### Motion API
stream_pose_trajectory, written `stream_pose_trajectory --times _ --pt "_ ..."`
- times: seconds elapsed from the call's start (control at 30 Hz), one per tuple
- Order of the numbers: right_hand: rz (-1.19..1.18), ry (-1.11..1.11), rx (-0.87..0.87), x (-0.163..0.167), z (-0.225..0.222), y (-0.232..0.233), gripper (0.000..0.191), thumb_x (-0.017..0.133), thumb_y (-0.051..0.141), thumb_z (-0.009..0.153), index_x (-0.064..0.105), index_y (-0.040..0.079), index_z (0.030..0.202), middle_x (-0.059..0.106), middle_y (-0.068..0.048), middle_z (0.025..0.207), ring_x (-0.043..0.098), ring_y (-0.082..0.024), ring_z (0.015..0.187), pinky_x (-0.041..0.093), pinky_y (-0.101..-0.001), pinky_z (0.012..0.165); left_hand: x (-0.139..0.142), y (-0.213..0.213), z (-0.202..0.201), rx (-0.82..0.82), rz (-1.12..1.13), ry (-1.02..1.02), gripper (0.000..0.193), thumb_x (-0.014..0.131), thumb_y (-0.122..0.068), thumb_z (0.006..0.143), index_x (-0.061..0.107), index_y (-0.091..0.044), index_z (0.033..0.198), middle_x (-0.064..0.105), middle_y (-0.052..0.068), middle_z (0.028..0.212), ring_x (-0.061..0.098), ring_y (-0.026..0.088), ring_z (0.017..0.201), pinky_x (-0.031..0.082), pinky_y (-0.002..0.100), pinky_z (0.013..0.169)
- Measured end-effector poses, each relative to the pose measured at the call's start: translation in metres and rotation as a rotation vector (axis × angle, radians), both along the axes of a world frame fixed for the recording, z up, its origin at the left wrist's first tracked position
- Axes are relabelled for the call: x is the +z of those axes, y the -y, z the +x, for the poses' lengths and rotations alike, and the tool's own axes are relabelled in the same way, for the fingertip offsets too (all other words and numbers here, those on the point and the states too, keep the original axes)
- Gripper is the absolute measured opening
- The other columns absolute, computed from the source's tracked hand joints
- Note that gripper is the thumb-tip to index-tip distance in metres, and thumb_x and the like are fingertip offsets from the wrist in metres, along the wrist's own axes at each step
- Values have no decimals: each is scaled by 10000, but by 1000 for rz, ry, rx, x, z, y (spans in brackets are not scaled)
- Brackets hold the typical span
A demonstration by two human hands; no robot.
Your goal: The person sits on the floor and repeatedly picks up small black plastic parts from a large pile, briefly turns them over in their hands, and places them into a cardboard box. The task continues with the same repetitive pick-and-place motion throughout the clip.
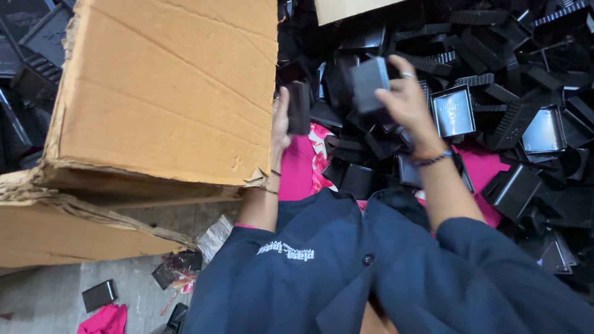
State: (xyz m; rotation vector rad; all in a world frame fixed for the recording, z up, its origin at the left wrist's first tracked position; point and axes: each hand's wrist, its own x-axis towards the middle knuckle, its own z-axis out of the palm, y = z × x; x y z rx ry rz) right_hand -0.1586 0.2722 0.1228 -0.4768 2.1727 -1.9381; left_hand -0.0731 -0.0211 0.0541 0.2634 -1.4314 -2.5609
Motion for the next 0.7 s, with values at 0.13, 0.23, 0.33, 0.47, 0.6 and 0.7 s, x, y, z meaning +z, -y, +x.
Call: stream_pose_trajectory --times 0.13,0.23,0.33,0.47,0.6,0.7 --pt "763 -635 -269 -5 14 -42 421 642 53 1064 601 193 1459 603 -212 1298 617 -359 1175 534 -466 1056 -3 -49 26 -715 57 141 680 403 -610 1017 553 -112 1455 650 -24 922 578 66 698 515 223 620" --pt "1039 -809 -364 -28 17 -38 573 823 410 950 563 138 1382 506 -284 1393 489 -450 1228 439 -563 924 -9 -102 41 -1050 296 41 813 464 -654 1070 425 -53 1616 573 37 902 523 89 732 457 219 634" --pt "1005 -749 -358 -46 14 -22 900 851 515 707 543 -3 1376 478 -305 1353 445 -479 1175 419 -579 907 -14 -133 43 -1195 854 -69 819 613 -568 1008 339 -119 1636 484 8 941 416 33 617 363 160 514" --pt "1031 -761 -356 -40 14 -19 735 825 410 869 549 7 1419 518 -228 1372 484 -444 1187 432 -551 966 -17 -121 32 -855 706 -111 795 747 -405 955 349 -127 1585 409 -32 878 353 41 650 330 175 528" --pt "727 -787 -399 -15 34 -23 586 817 284 938 558 26 1395 533 -210 1365 515 -415 1233 431 -526 1045 -14 -89 23 -460 653 -154 772 758 -335 916 411 -57 1548 554 22 1060 533 128 842 481 272 726" --pt "370 -610 -337 -2 60 -10 488 782 226 960 562 34 1351 561 -183 1333 571 -366 1235 465 -463 1082 -10 -83 21 -256 638 -144 779 734 -314 819 440 -105 1509 618 66 1285 623 207 1070 543 391 939"
